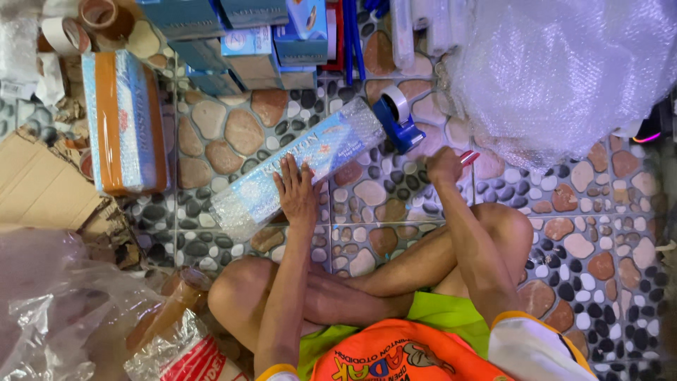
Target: The person sits on the floor and wraps a rectangular box in bubble wrap, securing it with clear tape. They then open another box, remove a black object, and place it into a larger box. The person continues to wrap and tape additional boxes.
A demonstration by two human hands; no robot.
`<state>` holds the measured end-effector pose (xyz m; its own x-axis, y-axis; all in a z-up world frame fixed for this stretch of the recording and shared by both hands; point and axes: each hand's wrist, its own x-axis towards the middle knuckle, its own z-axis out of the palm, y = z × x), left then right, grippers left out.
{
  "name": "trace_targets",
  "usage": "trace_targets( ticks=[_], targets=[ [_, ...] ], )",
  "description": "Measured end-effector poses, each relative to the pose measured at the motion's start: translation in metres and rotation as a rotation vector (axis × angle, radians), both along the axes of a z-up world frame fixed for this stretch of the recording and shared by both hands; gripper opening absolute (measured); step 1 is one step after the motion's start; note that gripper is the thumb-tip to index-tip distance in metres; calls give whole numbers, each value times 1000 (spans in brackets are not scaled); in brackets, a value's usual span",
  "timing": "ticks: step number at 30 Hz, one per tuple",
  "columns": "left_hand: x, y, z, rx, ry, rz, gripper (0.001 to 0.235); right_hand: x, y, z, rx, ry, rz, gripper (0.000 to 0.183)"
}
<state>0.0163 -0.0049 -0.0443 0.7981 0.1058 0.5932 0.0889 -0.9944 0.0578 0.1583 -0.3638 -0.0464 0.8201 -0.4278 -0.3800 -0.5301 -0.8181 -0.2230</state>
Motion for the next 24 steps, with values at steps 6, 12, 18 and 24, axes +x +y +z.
trace_targets(
  ticks=[6, 12, 18, 24],
  targets=[
    [2, -2, -7, -32, -5, -3, 59, -35, 108, 76, 726, -233, 17, 29],
    [3, -3, -14, -44, 9, -3, 59, -4, 203, 105, 345, 11, 369, 50],
    [-1, -5, -4, -98, 128, 16, 69, -30, 154, 112, 161, -82, 413, 33],
    [-23, 5, 49, -348, 535, 201, 109, 0, 34, 52, 199, -444, 225, 44]
  ],
)
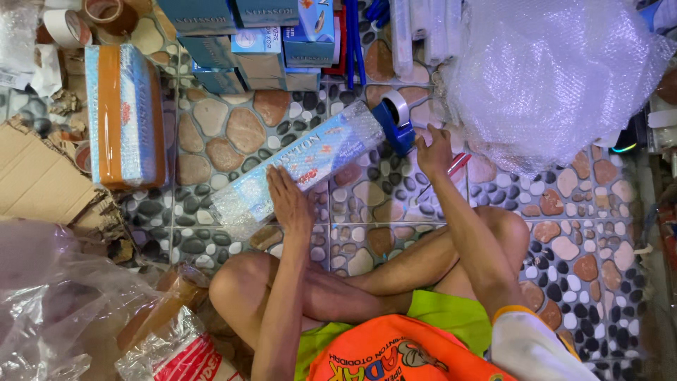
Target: The person sits on the floor and wraps a rectangular box in bubble wrap, securing it with clear tape. They then open another box, remove a black object, and place it into a larger box. The person continues to wrap and tape additional boxes.
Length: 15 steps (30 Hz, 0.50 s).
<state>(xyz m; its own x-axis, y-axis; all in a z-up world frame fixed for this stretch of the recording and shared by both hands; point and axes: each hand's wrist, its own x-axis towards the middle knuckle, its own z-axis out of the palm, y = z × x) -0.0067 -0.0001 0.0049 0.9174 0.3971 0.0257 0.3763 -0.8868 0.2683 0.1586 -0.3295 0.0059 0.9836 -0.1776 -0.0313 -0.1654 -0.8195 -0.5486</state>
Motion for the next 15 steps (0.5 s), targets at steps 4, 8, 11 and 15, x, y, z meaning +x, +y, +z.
trace_targets(
  ticks=[4, 8, 11, 15],
  targets=[
    [-26, 22, -51, 132, -89, 106, 94, 42, -46, -58, 28, 124, 215, 36],
    [-36, 32, -64, 306, -395, 97, 35, 44, -41, -68, 297, 175, 107, 24],
    [-31, 33, -70, 303, -447, 70, 29, 31, -24, -54, 543, 163, -51, 25],
    [-30, 38, -85, 251, -390, 0, 42, -5, -22, -72, 1050, 28, -372, 21]
  ],
)
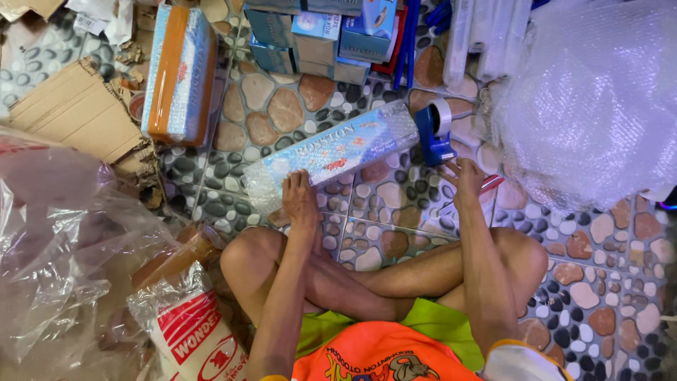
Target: The person sits on the floor and wraps a rectangular box in bubble wrap, securing it with clear tape. They then open another box, remove a black object, and place it into a larger box. The person continues to wrap and tape additional boxes.
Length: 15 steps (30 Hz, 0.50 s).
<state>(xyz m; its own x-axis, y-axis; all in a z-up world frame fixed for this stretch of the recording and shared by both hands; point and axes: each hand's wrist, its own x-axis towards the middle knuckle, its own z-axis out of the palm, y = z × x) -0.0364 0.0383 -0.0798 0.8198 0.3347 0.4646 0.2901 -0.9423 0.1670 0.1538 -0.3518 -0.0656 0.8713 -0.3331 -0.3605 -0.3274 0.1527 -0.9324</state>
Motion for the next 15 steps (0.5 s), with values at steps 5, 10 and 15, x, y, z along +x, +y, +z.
trace_targets(
  ticks=[5, 10, 15],
  targets=[
    [-7, 0, 3, -38, 112, -20, 53, 3, -26, -29, -942, 319, 420, 35],
    [-2, 0, -3, -67, 116, -6, 59, -52, 71, 54, -899, 308, 568, 37],
    [-2, -2, 26, 32, 65, -7, 36, -84, 266, 134, -437, -12, 833, 37]
  ],
)
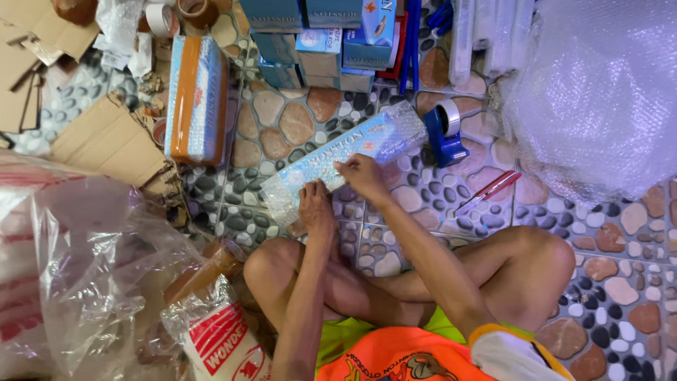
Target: The person sits on the floor and wraps a rectangular box in bubble wrap, securing it with clear tape. They then open another box, remove a black object, and place it into a larger box. The person continues to wrap and tape additional boxes.
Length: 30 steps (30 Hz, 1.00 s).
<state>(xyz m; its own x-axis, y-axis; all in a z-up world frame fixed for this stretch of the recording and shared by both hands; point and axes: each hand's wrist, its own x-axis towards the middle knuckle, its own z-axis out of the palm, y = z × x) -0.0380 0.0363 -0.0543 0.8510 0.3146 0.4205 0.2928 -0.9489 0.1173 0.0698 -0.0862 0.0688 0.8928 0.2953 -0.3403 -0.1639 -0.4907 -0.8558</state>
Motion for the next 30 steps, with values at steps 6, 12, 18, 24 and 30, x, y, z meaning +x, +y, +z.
trace_targets(
  ticks=[6, 12, 18, 24, 30],
  targets=[
    [2, 1, -10, 72, 30, 29, 18, 9, 20, 6, -612, 17, 264, 60],
    [55, -12, 91, -239, -117, 11, 81, -19, -70, -79, -203, 29, -211, 40],
    [174, 2, 23, -597, 559, -45, 92, -7, -31, -9, 638, 552, -571, 111],
    [112, -12, 178, -855, 151, 70, 81, -20, -31, 89, 486, 72, -458, 93],
    [23, -68, 207, -974, -292, 5, 98, -53, -63, 84, 322, -138, -379, 86]
  ],
)
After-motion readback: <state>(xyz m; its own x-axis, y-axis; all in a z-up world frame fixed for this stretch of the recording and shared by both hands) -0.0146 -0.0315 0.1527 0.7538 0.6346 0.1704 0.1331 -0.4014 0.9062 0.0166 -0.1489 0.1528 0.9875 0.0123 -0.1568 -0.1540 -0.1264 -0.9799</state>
